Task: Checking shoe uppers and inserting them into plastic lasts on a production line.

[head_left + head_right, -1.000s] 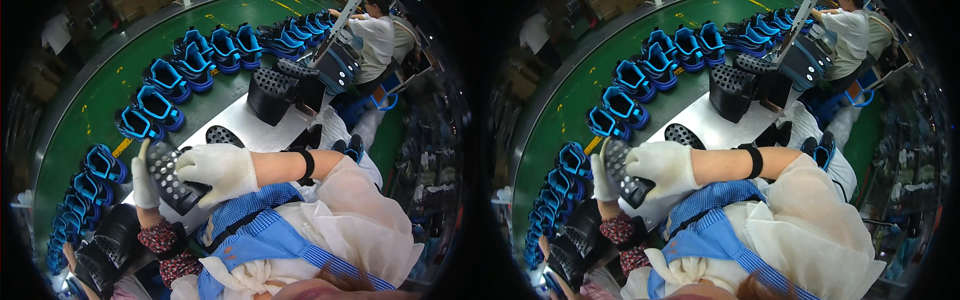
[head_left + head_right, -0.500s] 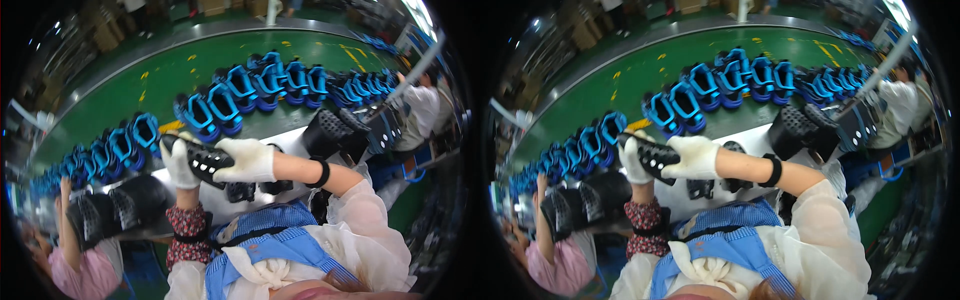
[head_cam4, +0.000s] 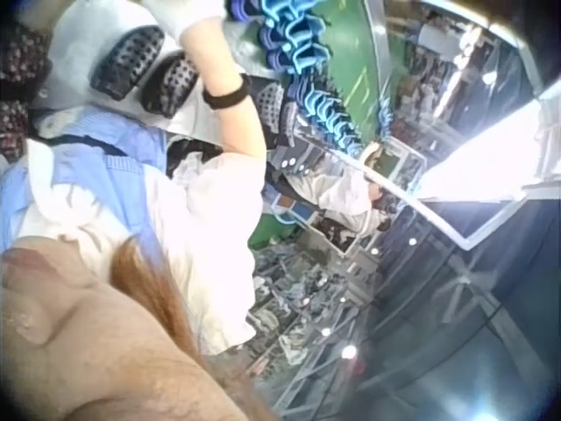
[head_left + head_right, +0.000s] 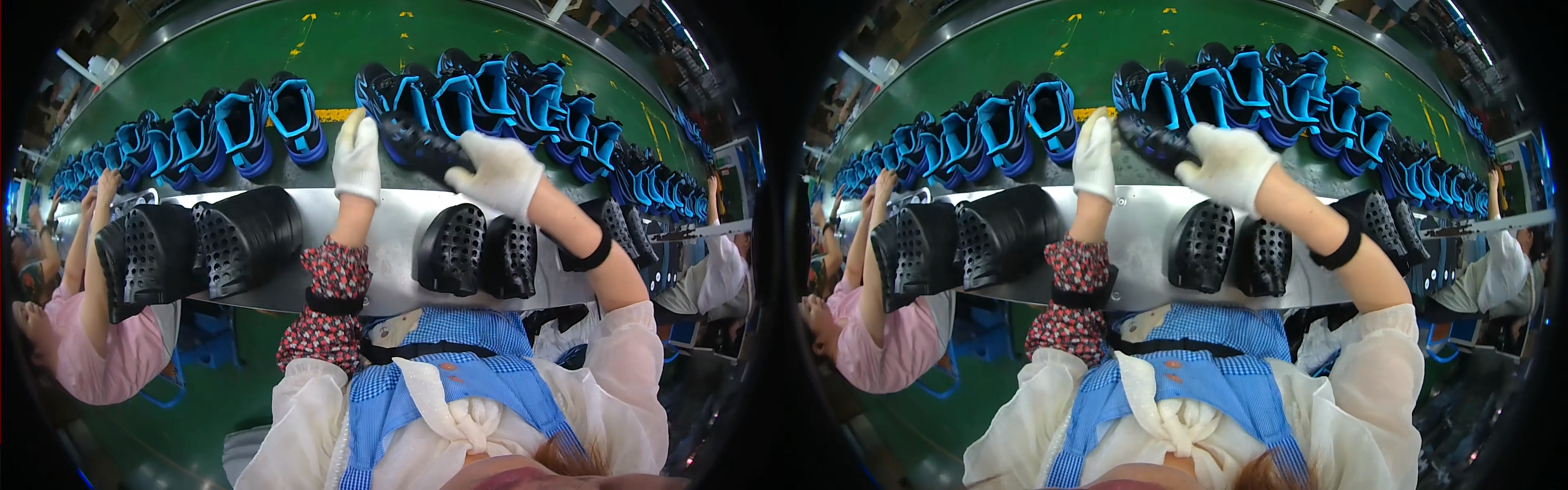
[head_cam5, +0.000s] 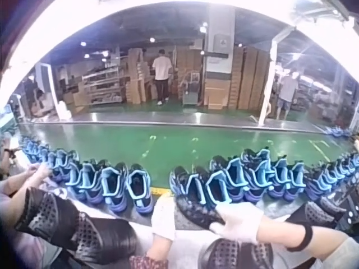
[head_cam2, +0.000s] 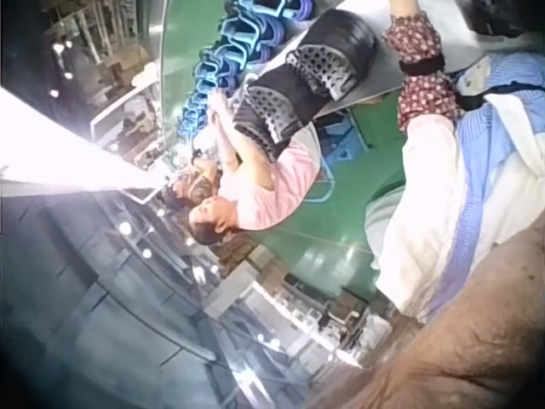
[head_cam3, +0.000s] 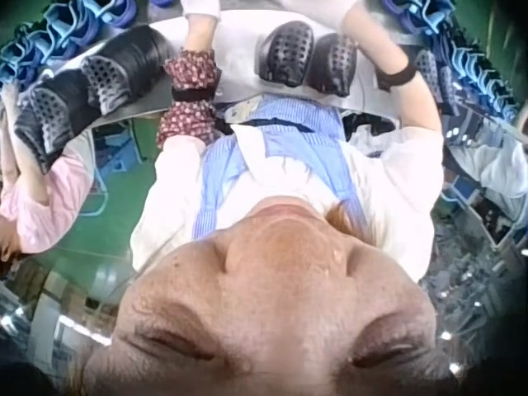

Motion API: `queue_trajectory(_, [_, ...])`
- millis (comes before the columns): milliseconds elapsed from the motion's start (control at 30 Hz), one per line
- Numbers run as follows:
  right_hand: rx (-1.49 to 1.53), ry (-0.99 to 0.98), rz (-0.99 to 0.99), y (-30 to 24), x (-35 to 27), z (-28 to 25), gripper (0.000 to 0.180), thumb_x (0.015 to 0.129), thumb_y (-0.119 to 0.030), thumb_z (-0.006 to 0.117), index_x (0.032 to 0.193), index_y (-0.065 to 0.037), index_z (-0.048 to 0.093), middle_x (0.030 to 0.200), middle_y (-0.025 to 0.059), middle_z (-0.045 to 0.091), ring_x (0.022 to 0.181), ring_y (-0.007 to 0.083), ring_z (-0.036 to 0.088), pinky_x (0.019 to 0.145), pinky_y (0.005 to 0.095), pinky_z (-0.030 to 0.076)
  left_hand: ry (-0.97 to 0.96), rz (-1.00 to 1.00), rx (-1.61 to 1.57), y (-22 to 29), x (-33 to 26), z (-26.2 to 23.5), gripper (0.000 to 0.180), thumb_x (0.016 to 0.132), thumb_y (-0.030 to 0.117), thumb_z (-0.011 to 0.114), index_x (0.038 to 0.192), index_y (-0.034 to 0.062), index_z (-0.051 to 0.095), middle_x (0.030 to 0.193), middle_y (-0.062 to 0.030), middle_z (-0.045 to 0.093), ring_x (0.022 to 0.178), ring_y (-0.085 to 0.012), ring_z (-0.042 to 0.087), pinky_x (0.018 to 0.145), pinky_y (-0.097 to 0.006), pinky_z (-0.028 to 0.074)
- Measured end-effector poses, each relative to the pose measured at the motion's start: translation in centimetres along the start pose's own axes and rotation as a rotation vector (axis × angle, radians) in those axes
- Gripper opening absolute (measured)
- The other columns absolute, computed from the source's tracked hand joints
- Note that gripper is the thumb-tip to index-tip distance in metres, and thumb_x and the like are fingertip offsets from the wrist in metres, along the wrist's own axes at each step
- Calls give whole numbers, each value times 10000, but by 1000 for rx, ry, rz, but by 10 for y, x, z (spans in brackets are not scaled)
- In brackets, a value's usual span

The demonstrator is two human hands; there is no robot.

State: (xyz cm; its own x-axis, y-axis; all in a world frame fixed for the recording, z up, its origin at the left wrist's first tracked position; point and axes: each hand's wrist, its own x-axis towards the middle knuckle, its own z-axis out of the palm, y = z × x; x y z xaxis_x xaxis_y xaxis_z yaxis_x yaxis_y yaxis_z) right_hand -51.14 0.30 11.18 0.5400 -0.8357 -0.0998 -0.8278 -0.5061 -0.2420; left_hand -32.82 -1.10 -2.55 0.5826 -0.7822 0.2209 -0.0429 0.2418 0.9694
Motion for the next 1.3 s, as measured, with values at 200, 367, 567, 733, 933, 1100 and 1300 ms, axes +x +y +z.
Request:
queue_trajectory(200, [401,-237,289,39,65,-25,333,770,-308,616,835,16,570,574,58,534,400,128,484,373,275,393,-218,165,626,-29,49,38,666,784,272,642,1346,-21,436,1379,-233,441,1297,-348,401,1088,-372,317])
queue_trajectory(367, [442,-386,285,59,106,-30,374,765,-357,626,807,13,591,523,34,480,383,119,454,358,265,374,-171,7,641,-37,90,47,419,857,286,534,1229,98,580,966,-228,656,949,-390,617,855,-462,469])
queue_trajectory(567, [-85,-495,185,32,171,-1,426,762,-327,565,860,78,653,676,168,638,541,236,616,506,347,507,-193,-272,504,-54,123,40,412,846,413,564,1057,79,680,1014,-168,676,920,-314,642,836,-364,473])
queue_trajectory(733, [-305,-288,130,1,187,65,276,828,-152,569,1054,-45,686,1126,177,647,1045,322,630,871,378,519,-155,-378,288,-45,114,35,471,806,436,606,1067,50,673,1048,-170,675,968,-286,646,856,-361,475])
queue_trajectory(933, [-420,-472,-61,12,216,76,326,831,-201,576,1100,-39,664,1148,208,627,1036,343,623,863,407,511,-371,-132,740,15,44,14,450,802,385,613,1074,31,664,1038,-191,662,961,-322,635,867,-368,480])
queue_trajectory(1100, [-451,-491,-103,6,224,73,379,840,-216,561,1175,-51,624,1252,185,577,1126,299,583,923,392,479,-877,-125,922,15,27,37,489,809,430,571,1133,73,652,1169,-172,618,1074,-326,586,927,-382,457])
queue_trajectory(1300, [-390,-235,-66,13,245,110,302,865,-219,513,1092,-111,679,1226,134,609,1130,242,586,934,337,466,-1215,-249,1028,-22,58,66,444,850,394,529,1179,114,632,1183,-148,632,1032,-295,628,884,-365,484])
